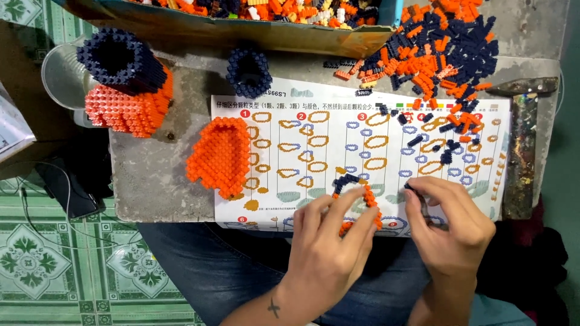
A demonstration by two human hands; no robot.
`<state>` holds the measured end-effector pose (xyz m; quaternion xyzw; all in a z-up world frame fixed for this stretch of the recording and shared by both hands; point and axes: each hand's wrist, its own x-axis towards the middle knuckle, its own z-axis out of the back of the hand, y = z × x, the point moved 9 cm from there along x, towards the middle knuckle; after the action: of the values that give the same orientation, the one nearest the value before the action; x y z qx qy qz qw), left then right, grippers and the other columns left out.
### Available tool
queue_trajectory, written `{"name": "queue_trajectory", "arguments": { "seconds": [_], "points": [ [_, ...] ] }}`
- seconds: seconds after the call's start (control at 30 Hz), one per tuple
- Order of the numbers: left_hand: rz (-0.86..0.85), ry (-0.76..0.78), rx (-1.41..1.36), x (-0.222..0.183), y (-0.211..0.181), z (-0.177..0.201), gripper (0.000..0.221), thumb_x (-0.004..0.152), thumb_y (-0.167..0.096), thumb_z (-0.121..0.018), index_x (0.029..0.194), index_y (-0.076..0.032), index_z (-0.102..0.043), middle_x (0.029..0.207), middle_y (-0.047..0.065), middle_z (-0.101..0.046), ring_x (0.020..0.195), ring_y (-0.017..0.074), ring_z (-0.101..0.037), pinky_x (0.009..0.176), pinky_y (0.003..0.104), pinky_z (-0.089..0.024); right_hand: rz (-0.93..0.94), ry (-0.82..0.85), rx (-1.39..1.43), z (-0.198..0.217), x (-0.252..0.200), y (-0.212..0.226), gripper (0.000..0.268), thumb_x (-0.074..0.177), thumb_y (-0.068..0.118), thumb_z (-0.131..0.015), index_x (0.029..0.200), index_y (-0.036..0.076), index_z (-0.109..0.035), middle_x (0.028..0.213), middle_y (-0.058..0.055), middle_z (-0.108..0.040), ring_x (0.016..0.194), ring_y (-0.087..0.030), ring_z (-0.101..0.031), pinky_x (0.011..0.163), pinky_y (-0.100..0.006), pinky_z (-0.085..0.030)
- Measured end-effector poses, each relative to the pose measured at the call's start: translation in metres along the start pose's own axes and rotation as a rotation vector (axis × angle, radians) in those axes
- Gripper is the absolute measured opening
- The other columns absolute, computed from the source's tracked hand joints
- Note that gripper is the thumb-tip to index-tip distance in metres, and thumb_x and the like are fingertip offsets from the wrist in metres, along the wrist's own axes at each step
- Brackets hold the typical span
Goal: The person assembles a structure by attaching small interlocking orange and blue plastic pieces to a pipe cleaner, holding the pipe cleaner with one hand and attaching the pieces with the other. The person occasionally uses a hammer to secure the pieces onto the pipe cleaner.
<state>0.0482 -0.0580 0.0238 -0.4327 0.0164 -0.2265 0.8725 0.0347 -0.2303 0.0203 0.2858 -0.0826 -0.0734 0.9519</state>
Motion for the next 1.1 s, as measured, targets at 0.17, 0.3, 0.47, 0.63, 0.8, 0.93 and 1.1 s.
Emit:
{"name": "queue_trajectory", "arguments": {
  "seconds": [0.17, 0.3, 0.47, 0.63, 0.8, 0.93, 1.1],
  "points": [
    [0.041, 0.026, 0.005, -0.005, 0.0, -0.009, 0.033, 0.097, -0.011, -0.085, 0.128, 0.003, -0.081, 0.139, 0.021, -0.062, 0.121, 0.0359, -0.052, 0.103, 0.05, -0.042, -0.057, -0.01, 0.004, 0.001, -0.003, -0.001, 0.029, 0.088, -0.019, -0.088, 0.116, -0.014, -0.082, 0.114, -0.024, -0.083, 0.089, -0.025, -0.075, 0.079, -0.034, -0.06],
    [0.037, 0.07, 0.004, -0.006, -0.001, -0.019, 0.04, 0.098, -0.011, -0.082, 0.134, 0.005, -0.078, 0.139, 0.022, -0.062, 0.124, 0.0369, -0.053, 0.104, 0.051, -0.041, -0.05, -0.012, 0.009, -0.001, -0.003, 0.008, 0.027, 0.087, -0.02, -0.088, 0.113, -0.013, -0.082, 0.113, -0.023, -0.083, 0.09, -0.026, -0.076, 0.08, -0.035, -0.062],
    [0.057, 0.087, 0.035, -0.007, -0.001, -0.019, 0.04, 0.099, -0.021, -0.083, 0.133, 0.0, -0.077, 0.14, 0.021, -0.063, 0.128, 0.0392, -0.054, 0.104, 0.053, -0.04, -0.016, -0.012, 0.039, -0.002, -0.004, 0.005, 0.028, 0.086, -0.021, -0.086, 0.112, -0.015, -0.08, 0.114, -0.025, -0.081, 0.089, -0.026, -0.074, 0.08, -0.035, -0.061],
    [0.033, 0.113, 0.02, -0.004, 0.006, -0.014, 0.03, 0.095, -0.012, -0.083, 0.122, 0.001, -0.08, 0.14, 0.017, -0.066, 0.134, 0.0375, -0.054, 0.115, 0.056, -0.034, -0.055, -0.048, 0.029, 0.004, -0.009, -0.007, 0.029, 0.091, -0.022, -0.086, 0.117, -0.014, -0.075, 0.107, -0.02, -0.078, 0.081, -0.023, -0.067, 0.073, -0.033, -0.053],
    [-0.059, 0.147, 0.053, -0.003, 0.015, -0.007, 0.036, 0.089, 0.002, -0.075, 0.125, 0.002, -0.078, 0.139, 0.015, -0.065, 0.153, 0.0407, -0.049, 0.126, 0.058, -0.035, -0.054, 0.0, 0.078, 0.007, -0.006, -0.008, 0.029, 0.089, -0.02, -0.088, 0.117, -0.018, -0.081, 0.111, -0.023, -0.078, 0.079, -0.02, -0.066, 0.07, -0.029, -0.055],
    [-0.072, 0.172, 0.105, -0.003, 0.022, -0.008, 0.026, 0.098, -0.012, -0.08, 0.122, -0.003, -0.081, 0.146, 0.014, -0.065, 0.149, 0.0395, -0.047, 0.121, 0.058, -0.034, 0.016, 0.07, 0.002, 0.011, -0.008, -0.007, 0.033, 0.088, -0.02, -0.085, 0.12, -0.016, -0.081, 0.117, -0.024, -0.083, 0.087, -0.024, -0.075, 0.079, -0.032, -0.062],
    [0.011, 0.08, 0.072, 0.003, 0.023, 0.011, 0.03, 0.086, 0.0, -0.085, 0.115, -0.005, -0.086, 0.149, 0.014, -0.065, 0.138, 0.0356, -0.053, 0.114, 0.055, -0.045, 0.124, 0.081, 0.018, 0.012, -0.013, -0.009, 0.023, 0.087, -0.017, -0.089, 0.108, -0.01, -0.083, 0.121, -0.022, -0.081, 0.099, -0.027, -0.078, 0.088, -0.036, -0.066]
  ]
}}
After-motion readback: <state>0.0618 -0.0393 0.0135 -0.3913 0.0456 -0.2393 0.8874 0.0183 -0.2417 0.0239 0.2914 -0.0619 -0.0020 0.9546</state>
